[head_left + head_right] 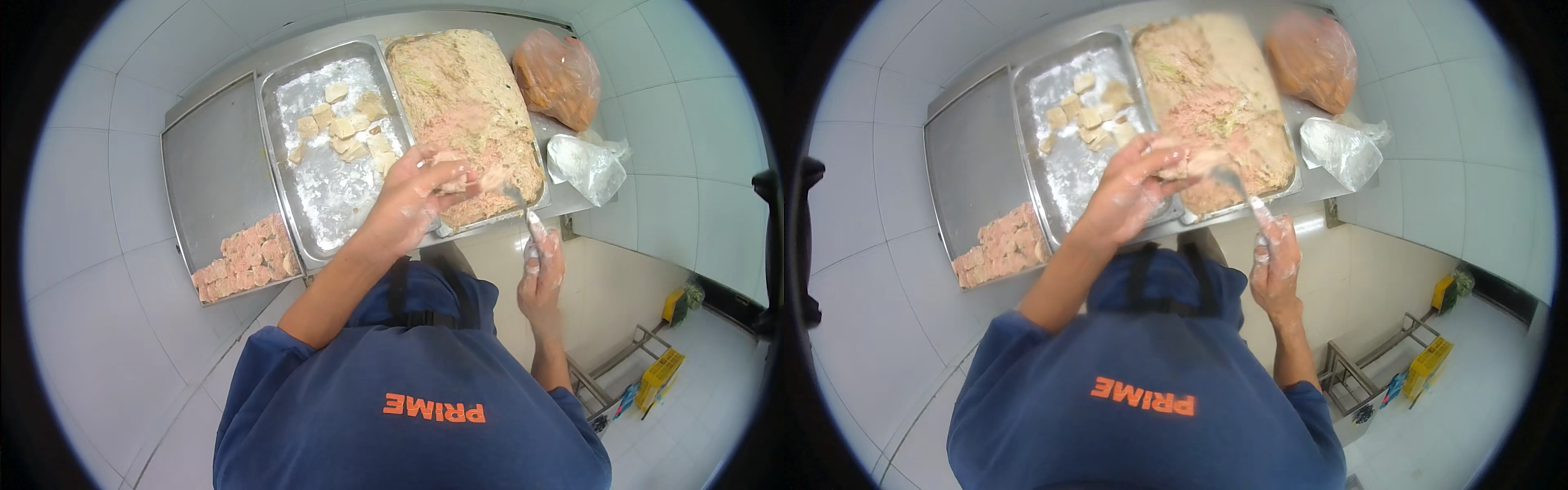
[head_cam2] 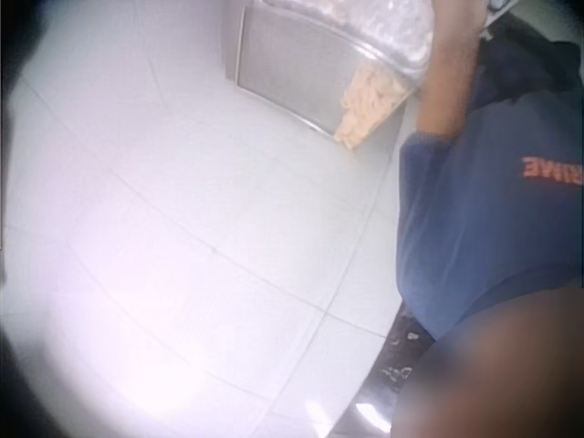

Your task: The person repeatedly scoops ground meat with a fork, places it onto small dough pieces, and arranges the formed meatballs in a tray. The process is continuous and repetitive throughout the clip.

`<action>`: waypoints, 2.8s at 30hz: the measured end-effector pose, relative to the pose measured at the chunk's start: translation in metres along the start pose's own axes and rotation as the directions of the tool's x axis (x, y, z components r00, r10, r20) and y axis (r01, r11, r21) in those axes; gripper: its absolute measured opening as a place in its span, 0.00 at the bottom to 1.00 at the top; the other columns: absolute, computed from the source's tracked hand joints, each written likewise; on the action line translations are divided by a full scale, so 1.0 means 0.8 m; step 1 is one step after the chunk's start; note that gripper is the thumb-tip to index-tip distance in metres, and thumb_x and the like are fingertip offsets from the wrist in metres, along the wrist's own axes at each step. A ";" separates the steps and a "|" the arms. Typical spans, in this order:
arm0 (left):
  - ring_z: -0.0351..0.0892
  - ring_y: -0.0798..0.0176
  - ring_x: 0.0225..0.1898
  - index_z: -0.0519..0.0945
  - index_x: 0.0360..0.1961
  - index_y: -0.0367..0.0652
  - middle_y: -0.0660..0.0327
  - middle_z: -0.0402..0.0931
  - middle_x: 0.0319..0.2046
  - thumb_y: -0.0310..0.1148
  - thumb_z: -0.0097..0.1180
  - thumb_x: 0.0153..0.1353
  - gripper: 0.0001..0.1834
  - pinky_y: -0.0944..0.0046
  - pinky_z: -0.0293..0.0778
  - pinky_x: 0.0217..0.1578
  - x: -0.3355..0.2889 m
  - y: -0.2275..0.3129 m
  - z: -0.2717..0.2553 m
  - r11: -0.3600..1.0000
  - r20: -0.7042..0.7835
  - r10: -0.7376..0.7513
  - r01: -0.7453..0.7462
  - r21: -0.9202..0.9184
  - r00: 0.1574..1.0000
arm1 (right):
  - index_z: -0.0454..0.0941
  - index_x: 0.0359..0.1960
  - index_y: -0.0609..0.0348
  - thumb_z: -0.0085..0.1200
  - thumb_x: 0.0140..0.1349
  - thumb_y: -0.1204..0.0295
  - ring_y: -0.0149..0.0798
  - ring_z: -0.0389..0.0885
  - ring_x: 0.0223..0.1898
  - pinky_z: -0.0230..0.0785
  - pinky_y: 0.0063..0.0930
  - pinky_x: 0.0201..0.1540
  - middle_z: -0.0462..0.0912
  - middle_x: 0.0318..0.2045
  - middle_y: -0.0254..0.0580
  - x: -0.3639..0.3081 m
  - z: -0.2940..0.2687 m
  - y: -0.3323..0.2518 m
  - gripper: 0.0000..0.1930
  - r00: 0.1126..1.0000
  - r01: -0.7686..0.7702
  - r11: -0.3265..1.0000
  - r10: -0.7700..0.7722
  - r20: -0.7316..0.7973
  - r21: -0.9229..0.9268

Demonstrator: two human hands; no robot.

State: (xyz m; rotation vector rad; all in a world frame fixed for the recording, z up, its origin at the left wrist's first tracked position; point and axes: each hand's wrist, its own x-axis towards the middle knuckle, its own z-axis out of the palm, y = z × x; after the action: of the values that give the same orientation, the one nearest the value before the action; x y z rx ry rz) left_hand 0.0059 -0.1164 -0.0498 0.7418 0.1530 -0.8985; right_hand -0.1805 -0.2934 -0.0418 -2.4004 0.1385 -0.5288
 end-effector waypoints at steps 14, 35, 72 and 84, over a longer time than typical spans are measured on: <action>0.80 0.61 0.51 0.76 0.61 0.37 0.57 0.78 0.48 0.36 0.46 0.81 0.17 0.56 0.78 0.58 -0.048 0.022 0.044 0.995 0.104 0.086 -0.080 -0.060 0.991 | 0.82 0.61 0.65 0.45 0.61 0.88 0.40 0.68 0.36 0.64 0.32 0.37 0.73 0.37 0.44 0.000 0.009 -0.014 0.26 0.990 0.123 0.989 -0.128 -0.064 -0.077; 0.63 0.73 0.21 0.76 0.35 0.44 0.64 0.72 0.26 0.53 0.29 0.84 0.30 0.72 0.64 0.20 -0.031 0.045 0.020 0.943 0.363 -0.133 0.005 0.333 0.922 | 0.90 0.53 0.52 0.57 0.51 0.85 0.46 0.68 0.35 0.61 0.40 0.39 0.69 0.34 0.42 0.037 -0.014 0.000 0.26 0.963 0.270 0.946 -0.264 0.056 -0.177; 0.80 0.65 0.42 0.76 0.52 0.41 0.58 0.77 0.41 0.42 0.44 0.81 0.15 0.58 0.80 0.49 -0.027 0.022 0.004 0.944 0.072 0.303 -0.288 -0.161 0.950 | 0.84 0.61 0.62 0.51 0.55 0.92 0.44 0.70 0.37 0.69 0.34 0.42 0.73 0.36 0.46 0.034 0.046 -0.043 0.30 0.999 0.051 0.998 -0.051 -0.004 0.028; 0.77 0.71 0.29 0.81 0.35 0.46 0.63 0.80 0.30 0.48 0.46 0.80 0.21 0.67 0.72 0.28 -0.032 0.047 0.004 0.964 0.087 0.243 -0.250 0.087 0.966 | 0.86 0.58 0.56 0.54 0.53 0.89 0.47 0.70 0.37 0.67 0.38 0.44 0.72 0.34 0.45 0.047 0.024 -0.025 0.30 0.984 0.175 0.982 -0.174 0.025 -0.076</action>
State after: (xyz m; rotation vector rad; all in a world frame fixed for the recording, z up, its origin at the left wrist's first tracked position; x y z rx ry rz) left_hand 0.0176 -0.0874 -0.0173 0.7966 -0.0510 -0.6983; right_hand -0.1391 -0.2753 -0.0302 -2.5072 -0.0620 -0.5906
